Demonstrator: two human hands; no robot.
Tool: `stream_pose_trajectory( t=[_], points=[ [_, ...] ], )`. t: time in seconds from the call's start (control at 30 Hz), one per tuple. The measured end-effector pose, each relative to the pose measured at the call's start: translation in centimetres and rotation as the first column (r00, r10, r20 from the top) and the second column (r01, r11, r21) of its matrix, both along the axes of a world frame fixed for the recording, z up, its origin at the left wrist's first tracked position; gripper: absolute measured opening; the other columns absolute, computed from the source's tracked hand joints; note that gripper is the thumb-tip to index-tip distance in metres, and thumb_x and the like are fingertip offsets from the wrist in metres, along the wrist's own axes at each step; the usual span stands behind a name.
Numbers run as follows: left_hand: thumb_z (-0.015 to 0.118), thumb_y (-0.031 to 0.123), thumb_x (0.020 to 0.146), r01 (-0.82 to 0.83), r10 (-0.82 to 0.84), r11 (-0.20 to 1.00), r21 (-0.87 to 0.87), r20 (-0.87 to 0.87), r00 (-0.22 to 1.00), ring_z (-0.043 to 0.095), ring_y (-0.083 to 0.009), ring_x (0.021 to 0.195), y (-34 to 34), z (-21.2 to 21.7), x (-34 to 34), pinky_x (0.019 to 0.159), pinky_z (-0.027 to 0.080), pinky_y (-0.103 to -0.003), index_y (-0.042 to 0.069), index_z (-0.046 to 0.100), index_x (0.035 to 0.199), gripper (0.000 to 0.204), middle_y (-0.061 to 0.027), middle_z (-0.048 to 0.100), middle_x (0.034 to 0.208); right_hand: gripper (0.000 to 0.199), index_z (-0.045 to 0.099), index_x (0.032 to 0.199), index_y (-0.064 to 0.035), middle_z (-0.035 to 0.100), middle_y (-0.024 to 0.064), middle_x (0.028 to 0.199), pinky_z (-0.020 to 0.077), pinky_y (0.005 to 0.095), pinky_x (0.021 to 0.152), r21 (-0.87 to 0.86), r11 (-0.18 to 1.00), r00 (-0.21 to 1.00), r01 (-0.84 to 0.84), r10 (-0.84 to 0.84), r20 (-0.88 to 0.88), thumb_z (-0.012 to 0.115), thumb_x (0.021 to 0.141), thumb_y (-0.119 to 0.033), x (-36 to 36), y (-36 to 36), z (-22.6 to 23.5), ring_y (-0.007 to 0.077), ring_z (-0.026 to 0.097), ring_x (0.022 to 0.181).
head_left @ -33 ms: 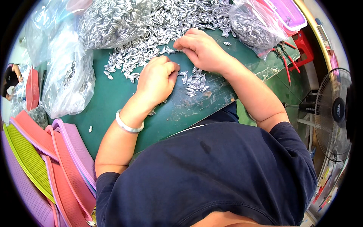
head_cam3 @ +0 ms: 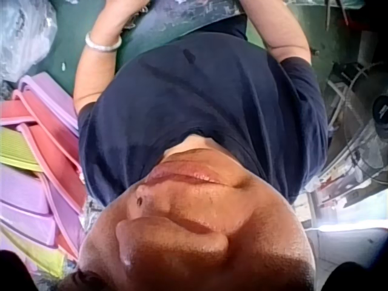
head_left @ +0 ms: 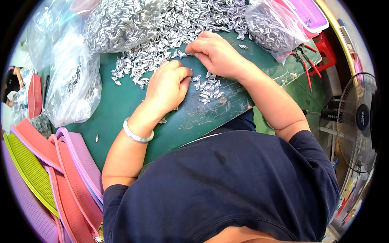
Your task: The person sorts through a pile of small leaf-shaped metal pieces on a green table by hand and places some of them into a clear plastic bag.
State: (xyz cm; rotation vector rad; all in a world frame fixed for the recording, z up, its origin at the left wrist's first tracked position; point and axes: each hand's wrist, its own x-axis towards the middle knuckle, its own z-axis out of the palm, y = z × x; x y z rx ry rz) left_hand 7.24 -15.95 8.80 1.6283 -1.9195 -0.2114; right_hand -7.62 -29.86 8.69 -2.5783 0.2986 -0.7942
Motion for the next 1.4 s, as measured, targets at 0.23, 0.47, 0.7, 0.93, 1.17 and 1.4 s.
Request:
stream_pose_trajectory(
  t=[0.23,0.47,0.7,0.93,1.17,1.4],
  points=[
    [0.062,0.002,0.080,-0.018,0.020,0.997,0.076,-0.034,0.999,0.059,-0.0287,0.076,0.1,1.2,0.9,0.070,0.048,-0.037,0.003,0.069,0.089,0.011,-0.0107,0.059,0.077,0.018,0.067,0.095,-0.0048,0.065,0.0062,0.086,0.0482,0.0370,0.079,0.038,0.999,1.000,0.005,-0.005,-0.001,0.063,0.078,0.000,-0.4,-0.1,0.4,0.0260,0.058,0.089],
    [0.059,0.005,0.082,-0.033,0.031,0.994,0.100,0.017,0.999,0.060,-0.0303,0.078,0.0,1.0,1.3,0.072,0.048,-0.039,0.002,0.069,0.092,0.014,-0.0131,0.060,0.080,0.024,0.065,0.098,-0.0057,0.064,0.0066,0.087,0.0472,0.0381,0.081,-0.045,0.999,0.999,0.012,-0.014,-0.033,0.066,0.075,-0.001,-0.1,-0.3,-0.1,0.0275,0.057,0.090],
    [0.059,0.006,0.082,-0.014,0.009,0.990,0.142,0.038,0.999,0.060,-0.0313,0.081,0.1,1.6,0.8,0.074,0.047,-0.040,0.002,0.069,0.093,0.016,-0.0134,0.060,0.080,0.026,0.065,0.099,-0.0080,0.064,0.0043,0.087,0.0449,0.0387,0.082,-0.242,0.970,0.999,0.004,-0.014,-0.043,0.067,0.074,-0.003,0.4,0.2,-0.8,0.0256,0.055,0.091],
    [0.060,0.010,0.082,-0.055,0.034,0.982,0.179,0.119,0.992,0.061,-0.0321,0.084,-0.6,2.7,1.0,0.077,0.048,-0.043,0.003,0.070,0.090,0.015,-0.0141,0.061,0.082,0.025,0.066,0.099,-0.0084,0.063,0.0019,0.084,0.0435,0.0381,0.083,-0.123,0.989,0.997,-0.080,0.079,-0.011,0.064,0.075,-0.002,0.5,0.2,-0.9,0.0237,0.055,0.090],
    [0.059,0.010,0.082,-0.082,0.056,0.975,0.205,0.130,0.990,0.061,-0.0319,0.083,-0.9,2.6,0.4,0.075,0.048,-0.041,0.002,0.070,0.093,0.017,-0.0138,0.061,0.081,0.028,0.066,0.098,-0.0075,0.062,0.0019,0.080,0.0440,0.0376,0.083,-0.003,0.993,0.991,-0.119,0.118,-0.062,0.060,0.073,0.003,-0.6,-0.2,0.0,0.0234,0.056,0.090],
    [0.060,0.009,0.082,-0.052,0.027,0.975,0.216,0.115,0.993,0.060,-0.0317,0.084,-0.2,2.3,0.1,0.075,0.048,-0.040,0.002,0.071,0.094,0.018,-0.0131,0.061,0.081,0.034,0.064,0.100,-0.0060,0.062,0.0052,0.079,0.0485,0.0370,0.073,0.119,0.993,0.990,0.001,0.016,-0.137,0.052,0.071,0.006,-1.6,-0.2,0.6,0.0264,0.058,0.084]
  ],
)
